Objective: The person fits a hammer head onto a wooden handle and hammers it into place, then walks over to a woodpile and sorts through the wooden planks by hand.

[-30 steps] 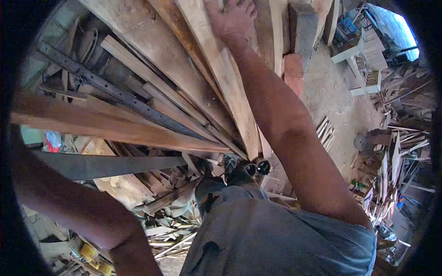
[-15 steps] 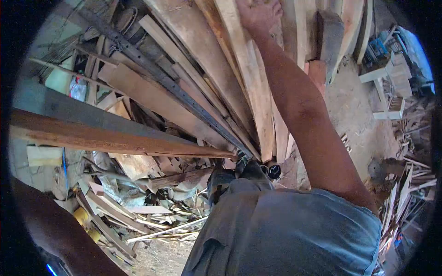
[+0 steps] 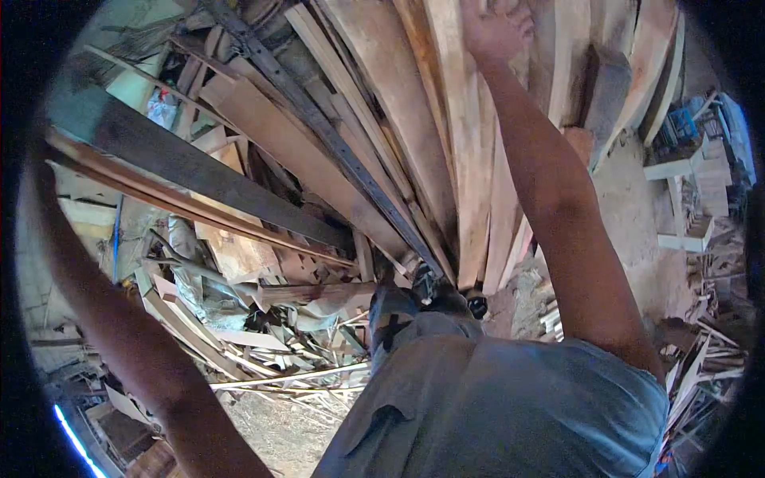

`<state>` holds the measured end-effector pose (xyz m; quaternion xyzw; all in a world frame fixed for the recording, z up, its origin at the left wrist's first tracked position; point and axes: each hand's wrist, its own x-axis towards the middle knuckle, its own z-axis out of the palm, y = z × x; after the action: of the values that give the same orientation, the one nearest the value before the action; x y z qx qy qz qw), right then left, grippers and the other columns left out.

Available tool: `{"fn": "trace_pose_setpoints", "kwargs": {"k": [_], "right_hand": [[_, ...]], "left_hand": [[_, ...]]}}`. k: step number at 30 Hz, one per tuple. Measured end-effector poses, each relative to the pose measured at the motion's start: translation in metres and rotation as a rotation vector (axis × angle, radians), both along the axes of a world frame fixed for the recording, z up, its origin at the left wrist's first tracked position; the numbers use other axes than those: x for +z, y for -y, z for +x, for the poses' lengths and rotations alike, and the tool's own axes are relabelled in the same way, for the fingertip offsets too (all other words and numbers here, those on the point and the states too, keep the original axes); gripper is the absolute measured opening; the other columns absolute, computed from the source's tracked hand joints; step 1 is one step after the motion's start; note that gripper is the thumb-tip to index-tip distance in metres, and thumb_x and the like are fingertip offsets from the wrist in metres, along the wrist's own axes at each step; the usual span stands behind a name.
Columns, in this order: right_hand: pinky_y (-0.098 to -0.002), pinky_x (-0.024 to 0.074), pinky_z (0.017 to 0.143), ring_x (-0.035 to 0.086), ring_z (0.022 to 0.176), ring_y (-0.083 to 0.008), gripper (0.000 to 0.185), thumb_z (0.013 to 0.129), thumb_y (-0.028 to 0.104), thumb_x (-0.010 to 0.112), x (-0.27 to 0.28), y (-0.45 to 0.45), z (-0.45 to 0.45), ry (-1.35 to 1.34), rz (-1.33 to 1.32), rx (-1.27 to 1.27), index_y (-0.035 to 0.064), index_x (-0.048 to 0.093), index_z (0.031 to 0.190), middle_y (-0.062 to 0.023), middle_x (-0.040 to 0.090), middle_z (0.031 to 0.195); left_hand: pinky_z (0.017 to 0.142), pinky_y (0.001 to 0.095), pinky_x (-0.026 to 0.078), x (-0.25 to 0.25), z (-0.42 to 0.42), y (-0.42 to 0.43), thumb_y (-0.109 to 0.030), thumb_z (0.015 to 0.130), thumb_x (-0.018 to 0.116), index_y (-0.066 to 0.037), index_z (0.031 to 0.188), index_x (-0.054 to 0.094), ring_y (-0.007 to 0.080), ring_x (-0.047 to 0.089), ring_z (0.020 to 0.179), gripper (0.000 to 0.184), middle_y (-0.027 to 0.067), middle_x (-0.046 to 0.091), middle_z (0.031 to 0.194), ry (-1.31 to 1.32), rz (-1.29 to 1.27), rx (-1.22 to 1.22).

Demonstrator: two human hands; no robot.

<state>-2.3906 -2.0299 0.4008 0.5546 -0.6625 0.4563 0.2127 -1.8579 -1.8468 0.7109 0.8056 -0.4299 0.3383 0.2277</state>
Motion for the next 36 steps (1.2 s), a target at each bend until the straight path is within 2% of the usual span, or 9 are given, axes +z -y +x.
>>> {"fn": "trace_pose_setpoints", "kwargs": {"k": [2,4,5,7,15,19,21,28,36], "right_hand": [[-0.0648,0.032,0.113,0.037,0.142,-0.0492,0.08,0.097,0.061,0.058,0.005,-0.003,0.004,0.011,0.028,-0.01,0.0253,0.032,0.164,-0.0238,0.031,0.162],[-0.0635,0.0328,0.113,0.039,0.14,-0.05,0.078,0.097,0.058,0.06,0.02,-0.017,0.009,0.101,0.151,-0.002,0.0239,0.036,0.163,-0.0281,0.035,0.157],[-0.0644,0.021,0.119,0.033,0.144,-0.0516,0.086,0.093,0.078,0.047,-0.012,0.01,-0.001,0.13,0.074,0.009,0.0305,0.032,0.164,-0.035,0.034,0.156],[-0.0644,0.0217,0.118,0.033,0.144,-0.052,0.086,0.093,0.079,0.046,-0.009,0.009,0.0,0.145,0.106,0.012,0.0343,0.031,0.164,-0.0349,0.034,0.157],[-0.067,0.0295,0.114,0.04,0.139,-0.0547,0.085,0.092,0.077,0.05,-0.004,0.003,0.001,0.126,0.111,-0.013,0.0385,0.029,0.164,-0.0374,0.043,0.149],[-0.0626,0.0336,0.113,0.045,0.134,-0.0526,0.082,0.092,0.073,0.055,0.003,-0.002,0.002,0.094,0.134,-0.03,0.0392,0.031,0.163,-0.0363,0.044,0.147],[-0.0632,0.0337,0.113,0.046,0.134,-0.0518,0.081,0.093,0.071,0.056,0.0,0.001,0.002,0.104,0.131,-0.026,0.0394,0.03,0.163,-0.0354,0.044,0.147],[-0.065,0.0263,0.118,0.035,0.144,-0.0535,0.081,0.095,0.067,0.056,0.003,-0.002,0.004,0.151,0.155,-0.02,0.0377,0.028,0.164,-0.0314,0.036,0.156],[-0.0647,0.0303,0.116,0.041,0.138,-0.0529,0.081,0.095,0.063,0.057,0.005,-0.002,0.004,0.101,0.115,-0.02,0.0344,0.028,0.165,-0.0307,0.042,0.151]], "left_hand": [[0.109,0.0491,0.036,-0.016,-0.016,-0.003,-0.045,0.102,0.062,-0.003,0.149,0.047,0.0334,0.052,0.126,0.065,0.0197,0.051,0.143,-0.037,-0.046,-0.001],[0.097,0.0454,0.044,-0.059,-0.037,-0.006,-0.054,0.094,0.068,0.001,0.137,0.054,0.032,0.059,0.109,0.071,0.0188,0.06,0.123,-0.144,-0.107,0.0],[0.092,0.0435,0.047,-0.084,-0.048,-0.011,-0.058,0.09,0.071,0.004,0.131,0.058,0.0313,0.062,0.101,0.075,0.0184,0.064,0.113,-0.224,-0.148,0.002],[0.08,0.0398,0.055,-0.106,-0.073,-0.015,-0.066,0.083,0.078,0.008,0.118,0.065,0.0299,0.069,0.085,0.083,0.0175,0.072,0.093,-0.285,-0.259,0.015],[0.085,0.0419,0.054,-0.108,-0.073,-0.015,-0.073,0.076,0.08,0.006,0.097,0.06,0.0343,0.069,0.087,0.085,0.0236,0.069,0.093,-0.428,-0.646,-0.326],[0.088,0.0456,0.054,-0.044,-0.039,-0.037,-0.078,0.073,0.078,0.009,0.1,0.06,0.0364,0.07,0.09,0.093,0.0254,0.07,0.093,-0.326,-0.519,0.08],[0.088,0.0445,0.053,-0.043,0.002,-0.05,-0.076,0.073,0.079,0.008,0.107,0.059,0.0359,0.07,0.091,0.093,0.0253,0.07,0.096,-0.178,-0.541,-0.022],[0.082,0.0406,0.052,-0.099,0.046,-0.052,-0.054,0.087,0.081,0.005,0.112,0.056,0.0261,0.061,0.081,0.068,0.0138,0.064,0.089,-0.473,-0.683,-0.43],[0.1,0.0384,0.048,-0.138,0.08,-0.027,-0.05,0.092,0.077,0.009,0.139,0.046,0.0288,0.062,0.111,0.081,0.0218,0.064,0.123,-0.571,-0.581,-0.375]]}}
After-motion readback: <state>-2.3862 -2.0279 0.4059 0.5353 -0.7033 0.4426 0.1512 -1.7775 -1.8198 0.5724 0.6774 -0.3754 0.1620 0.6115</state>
